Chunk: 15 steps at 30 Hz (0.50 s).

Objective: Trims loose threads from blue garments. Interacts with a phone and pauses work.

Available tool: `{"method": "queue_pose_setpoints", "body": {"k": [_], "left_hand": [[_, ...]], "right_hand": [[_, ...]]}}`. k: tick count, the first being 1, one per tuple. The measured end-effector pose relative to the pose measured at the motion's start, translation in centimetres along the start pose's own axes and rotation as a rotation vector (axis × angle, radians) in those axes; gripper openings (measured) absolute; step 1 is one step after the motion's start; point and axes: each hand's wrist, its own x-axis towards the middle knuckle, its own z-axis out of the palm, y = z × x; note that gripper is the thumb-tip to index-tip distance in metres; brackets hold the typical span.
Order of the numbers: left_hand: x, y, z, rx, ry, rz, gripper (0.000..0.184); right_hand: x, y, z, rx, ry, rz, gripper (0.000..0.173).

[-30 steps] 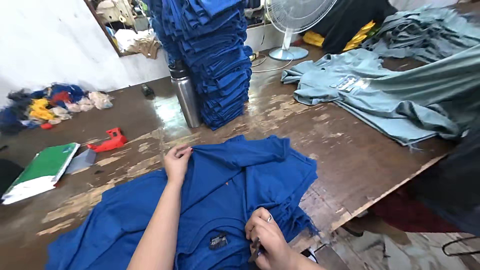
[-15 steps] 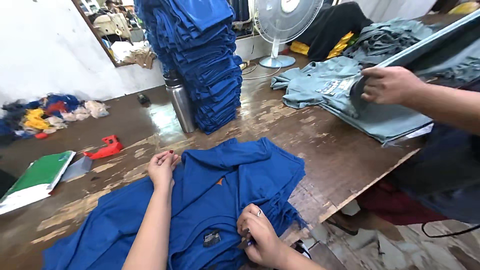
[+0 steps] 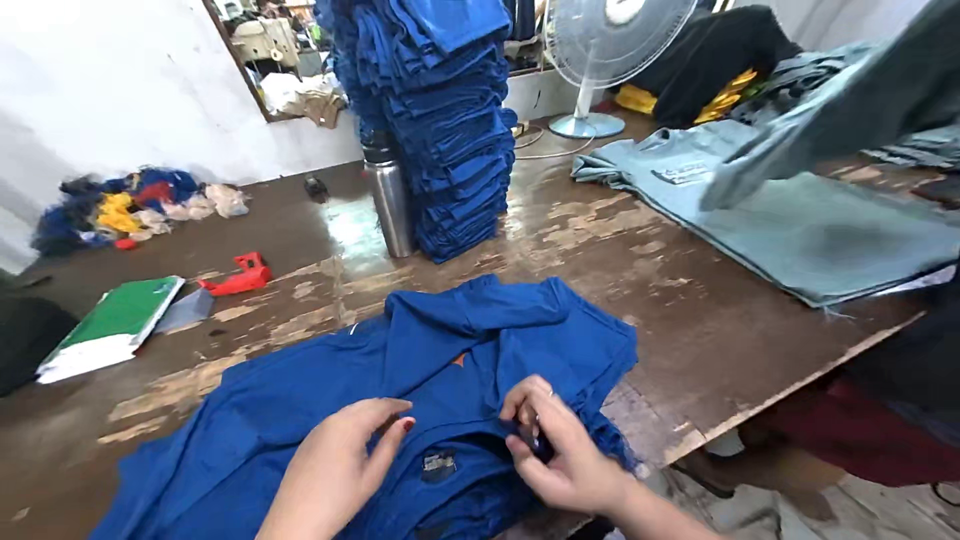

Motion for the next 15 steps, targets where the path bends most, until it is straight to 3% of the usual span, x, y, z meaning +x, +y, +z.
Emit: {"method": "queue_pose_setpoints", "body": {"k": [4, 7, 10, 13, 15], "left_hand": [[3.6, -2.0, -2.5, -0.001, -0.08, -0.085, 0.032], [8.3, -4.4, -2.6, 0.008, -0.267, -0.291, 0.034], [9.8, -7.8, 1.9, 0.055, -0.24, -0.342, 0.045], [8.1, -8.8, 6.1, 0.196, -0.255, -0.335, 0.061], [7.5, -8.5, 6.4, 0.194, -0.315, -0.355, 0.067]], "right_hand": [[7.5, 2.6, -4.8, -0.335, -0.327, 0.148, 0.032], [11.2, 9.4, -5.3, -0.503, -0.43, 0.42, 0.029], [9.4, 16.2, -4.8, -0.383, -0.33, 0.526, 0.031], [8.2, 16.2, -6.5, -0.343, -0.139, 0.402, 0.023], [7.9, 15.8, -8.6, -0.379, -0.065, 0.333, 0.016]]}}
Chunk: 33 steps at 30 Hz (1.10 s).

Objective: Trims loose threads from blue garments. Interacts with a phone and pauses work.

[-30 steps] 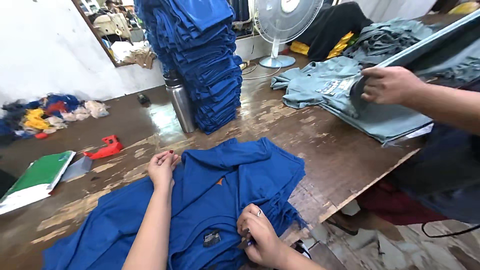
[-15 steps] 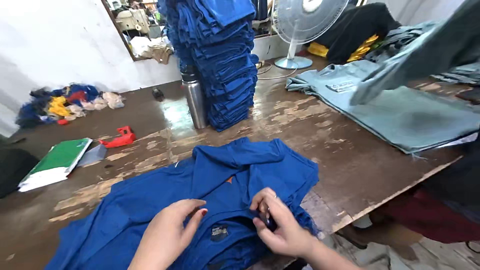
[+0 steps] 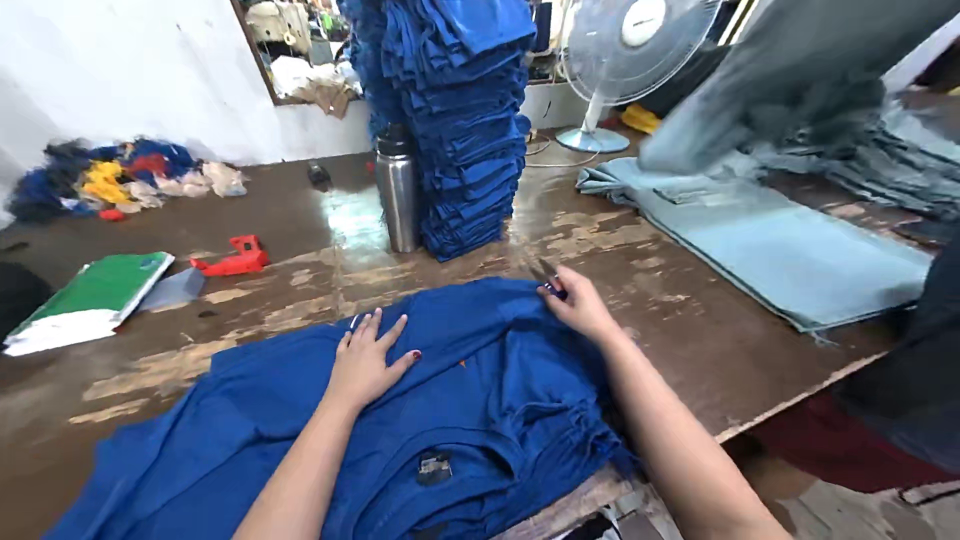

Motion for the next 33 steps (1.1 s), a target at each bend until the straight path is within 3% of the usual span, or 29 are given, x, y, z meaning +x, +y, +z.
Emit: {"method": "queue_pose_setpoints", "body": {"k": [3, 7, 12, 16, 18, 24, 29, 33], "left_hand": [[-0.4, -0.1, -0.2, -0.003, -0.04, 0.011, 0.064], [-0.4, -0.3, -0.4, -0.046, -0.039, 0.026, 0.06], [-0.3, -0.5, -0.6, -0.067, -0.044, 0.029, 0.06], [0.9, -0.3, 0.2, -0.091, 0.311, 0.185, 0.037], [2.6, 0.6, -0.5, -0.079, 0.446, 0.301, 0.036], [7.2, 2.9, -1.9, 0.001, 0.425, 0.426, 0.051], [8.2, 1.8, -0.4, -0.114, 0.332, 0.357, 0.052], [8.2, 1.7, 0.6, -0.083, 0.41, 0.341, 0.048]], "right_hand": [[-0.2, 1.4, -2.1, -0.008, -0.004, 0.043, 0.013], [-0.3, 1.6, -3.4, -0.041, -0.186, 0.167, 0.014], [-0.1, 0.9, -3.4, -0.058, -0.297, 0.189, 0.012], [0.1, 0.2, -2.3, -0.086, -0.381, 0.206, 0.01], [0.1, 0.2, -1.7, -0.089, -0.393, 0.224, 0.009], [0.1, 1.7, -1.1, -0.02, -0.408, 0.224, 0.006], [0.3, 1.8, -1.4, -0.002, -0.443, 0.228, 0.004], [0.6, 1.4, -1.2, -0.054, -0.471, 0.234, 0.004]]}}
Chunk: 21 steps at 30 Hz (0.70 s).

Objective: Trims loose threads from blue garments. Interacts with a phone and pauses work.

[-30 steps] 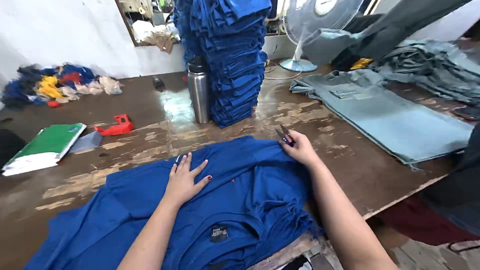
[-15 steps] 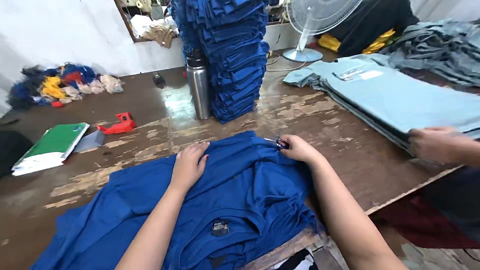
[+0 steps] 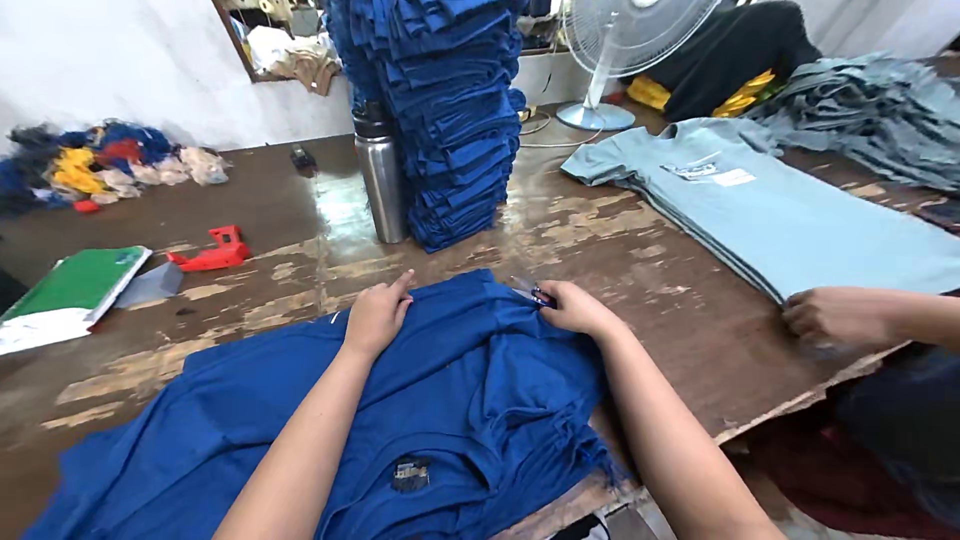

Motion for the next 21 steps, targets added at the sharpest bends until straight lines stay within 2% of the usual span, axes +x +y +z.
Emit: {"method": "queue_pose_setpoints", "body": {"k": [2, 4, 7, 9, 11, 13, 15, 17, 18, 19, 20, 21], "left_hand": [[0.0, 0.2, 0.2, -0.027, -0.009, -0.056, 0.039], [-0.2, 0.3, -0.3, -0.163, 0.008, -0.241, 0.038], [-1.1, 0.0, -1.7, -0.382, 0.172, -0.507, 0.036], [-1.9, 0.5, -3.1, -0.454, 0.248, -0.561, 0.035], [-3.0, 2.4, -4.9, -0.547, 0.283, -0.533, 0.032], [-4.8, 5.1, -6.9, -0.556, 0.179, -0.44, 0.03], [-7.8, 8.3, -9.3, -0.345, -0.167, -0.377, 0.034], [-11.9, 11.8, -10.7, -0.073, -0.519, -0.455, 0.055], [-14.1, 13.0, -11.1, -0.002, -0.591, -0.526, 0.057], [-16.2, 13.7, -11.3, 0.019, -0.561, -0.578, 0.051], [-18.2, 14.0, -11.5, 0.005, -0.461, -0.59, 0.041], [-20.0, 14.0, -11.9, -0.013, -0.36, -0.58, 0.035]], "right_hand": [[0.1, 0.0, 0.1, -0.009, -0.002, 0.001, 0.004], [0.1, 0.2, 0.3, 0.007, 0.0, 0.0, 0.004], [0.0, 0.2, 0.3, 0.035, 0.01, 0.014, 0.006], [-0.1, 0.4, 0.4, 0.057, 0.025, 0.014, 0.007], [-0.1, 0.5, 0.4, 0.063, 0.047, 0.014, 0.007], [-0.2, 0.4, 0.4, 0.039, 0.133, -0.031, 0.007], [-0.5, -0.2, 0.3, -0.011, 0.301, -0.152, 0.01], [-1.4, -2.0, 0.1, 0.01, 0.482, -0.328, 0.015], [-2.2, -3.9, 0.0, 0.07, 0.533, -0.386, 0.016], [-3.4, -6.1, 0.1, 0.155, 0.545, -0.433, 0.016], [-4.7, -8.4, 0.5, 0.257, 0.503, -0.502, 0.015], [-6.3, -10.5, 1.2, 0.328, 0.406, -0.588, 0.016]]}}
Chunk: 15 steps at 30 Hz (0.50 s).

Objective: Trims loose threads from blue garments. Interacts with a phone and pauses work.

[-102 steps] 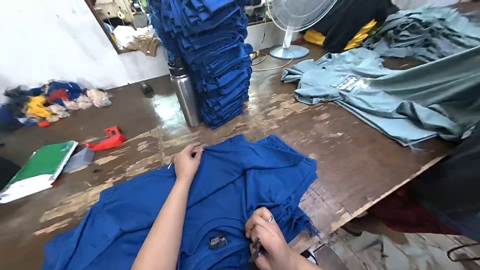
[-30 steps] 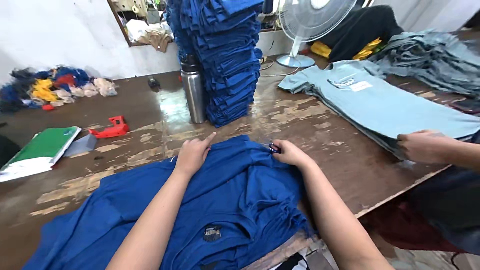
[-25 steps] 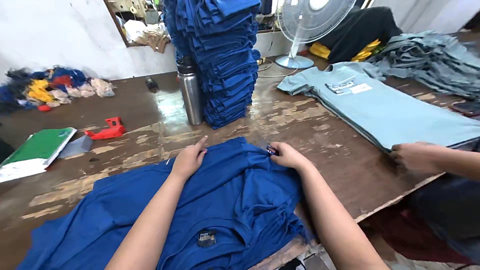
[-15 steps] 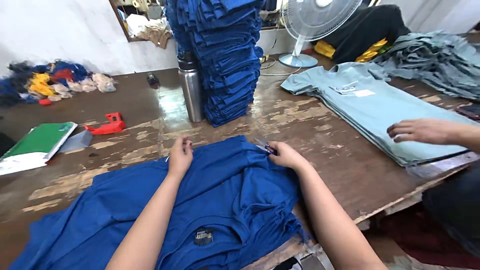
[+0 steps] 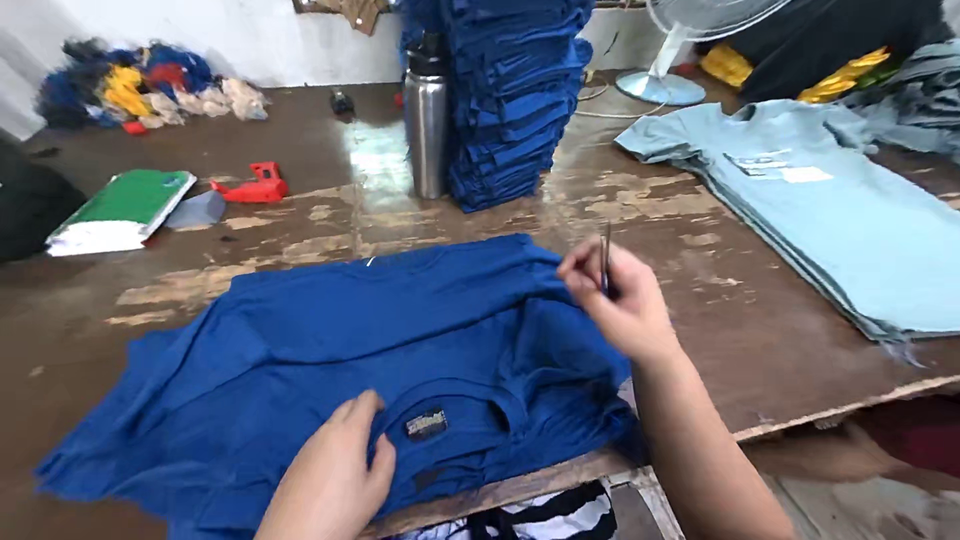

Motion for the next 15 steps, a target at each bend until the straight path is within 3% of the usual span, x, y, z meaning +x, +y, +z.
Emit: {"method": "queue_pose_setpoints", "body": {"k": [3, 5, 6, 8, 12, 15], "left_hand": [[-3.6, -2.0, -0.4, -0.068, 0.156, 0.007, 0.03], [-4.5, -2.8, -0.2, -0.113, 0.404, 0.023, 0.028], [-4.3, -3.3, 0.3, -0.2, 0.55, 0.052, 0.028], [-3.3, -3.4, 1.7, -0.626, 0.73, 0.151, 0.023], [-2.3, -1.1, 2.6, -1.648, 0.616, 0.122, 0.015], [-2.4, -0.8, 3.3, -1.807, 0.576, 0.204, 0.023]], "right_hand": [[-4.1, -4.9, 4.3, 0.155, -0.4, -0.076, 0.019], [-6.9, -5.9, 7.5, 0.111, -0.562, -0.105, 0.016], [-8.1, -5.9, 8.7, 0.059, -0.546, -0.124, 0.016], [-9.4, -5.9, 9.4, 0.005, -0.451, -0.136, 0.018], [-9.7, -6.0, 9.1, 0.008, -0.405, -0.09, 0.02], [-9.5, -6.7, 9.0, 0.0, -0.378, -0.074, 0.019]]}}
